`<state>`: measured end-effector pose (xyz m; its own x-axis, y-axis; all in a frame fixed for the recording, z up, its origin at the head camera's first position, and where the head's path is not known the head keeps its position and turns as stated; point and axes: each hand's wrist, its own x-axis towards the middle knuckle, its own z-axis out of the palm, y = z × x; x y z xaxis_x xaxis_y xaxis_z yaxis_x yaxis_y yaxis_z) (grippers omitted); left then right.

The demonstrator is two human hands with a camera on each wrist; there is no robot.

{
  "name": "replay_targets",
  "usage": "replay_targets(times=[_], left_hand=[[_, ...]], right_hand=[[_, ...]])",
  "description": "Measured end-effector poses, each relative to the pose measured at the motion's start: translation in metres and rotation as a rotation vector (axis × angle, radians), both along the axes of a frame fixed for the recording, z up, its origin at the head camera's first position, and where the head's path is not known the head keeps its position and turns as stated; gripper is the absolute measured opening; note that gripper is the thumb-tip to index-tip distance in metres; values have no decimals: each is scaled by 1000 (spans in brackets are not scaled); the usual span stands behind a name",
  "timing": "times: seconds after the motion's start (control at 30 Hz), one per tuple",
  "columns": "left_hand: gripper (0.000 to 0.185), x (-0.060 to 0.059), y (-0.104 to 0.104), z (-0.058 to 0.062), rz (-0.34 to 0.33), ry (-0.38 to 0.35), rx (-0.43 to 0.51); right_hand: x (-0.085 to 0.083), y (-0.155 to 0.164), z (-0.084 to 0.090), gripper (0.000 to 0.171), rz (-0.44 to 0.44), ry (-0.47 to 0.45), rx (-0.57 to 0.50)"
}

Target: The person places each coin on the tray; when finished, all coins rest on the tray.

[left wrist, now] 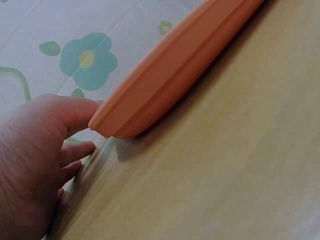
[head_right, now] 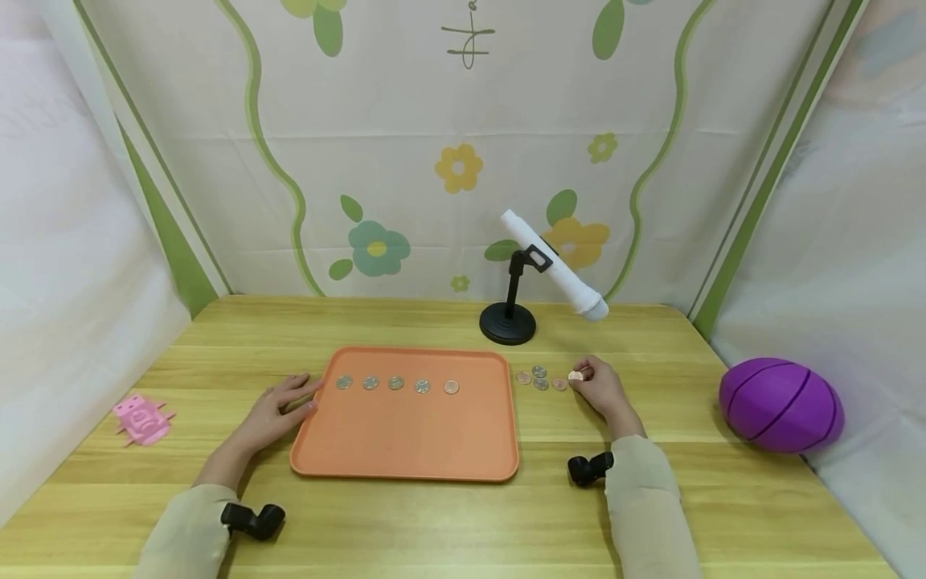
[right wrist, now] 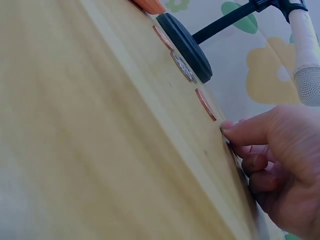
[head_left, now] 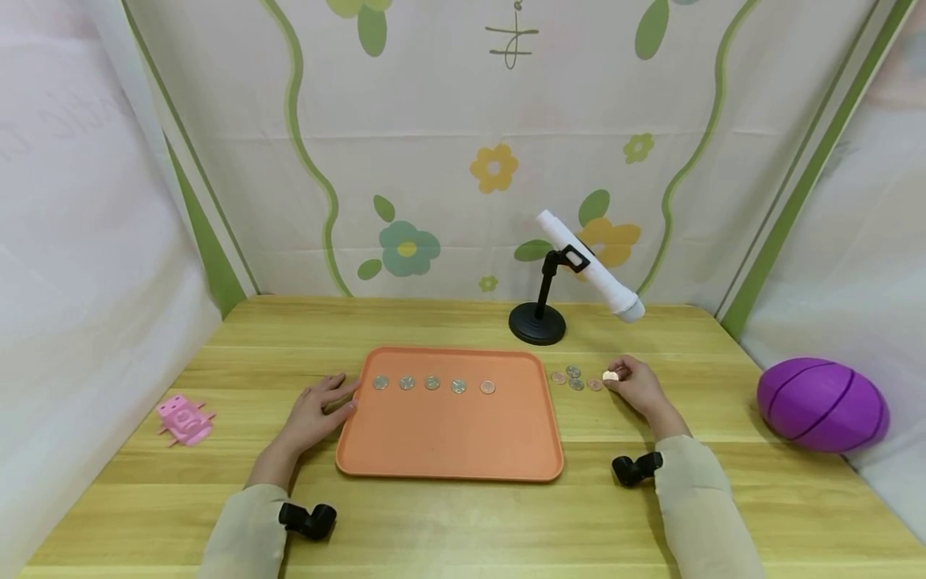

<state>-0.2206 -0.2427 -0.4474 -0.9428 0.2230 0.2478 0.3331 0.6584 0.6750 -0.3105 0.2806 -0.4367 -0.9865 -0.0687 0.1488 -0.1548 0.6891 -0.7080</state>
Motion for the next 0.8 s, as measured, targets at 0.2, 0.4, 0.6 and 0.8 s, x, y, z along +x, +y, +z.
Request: replay_targets(times=[0.2, 0.4, 0.6, 0.8], left_hand=[[43, -1, -1, 0, 1, 4, -2], [43, 0, 0, -1, 0, 16, -5], [43, 0, 0, 0, -2, 12, 3], [43, 0, 0, 0, 0, 12, 4]], right_hand=[[3, 2, 0, 26, -24, -59, -71], [7, -5, 11, 41, -10, -168, -213], [5, -25, 29, 45, 78, -194, -295], [-2, -58, 45, 44, 152, -251, -426]])
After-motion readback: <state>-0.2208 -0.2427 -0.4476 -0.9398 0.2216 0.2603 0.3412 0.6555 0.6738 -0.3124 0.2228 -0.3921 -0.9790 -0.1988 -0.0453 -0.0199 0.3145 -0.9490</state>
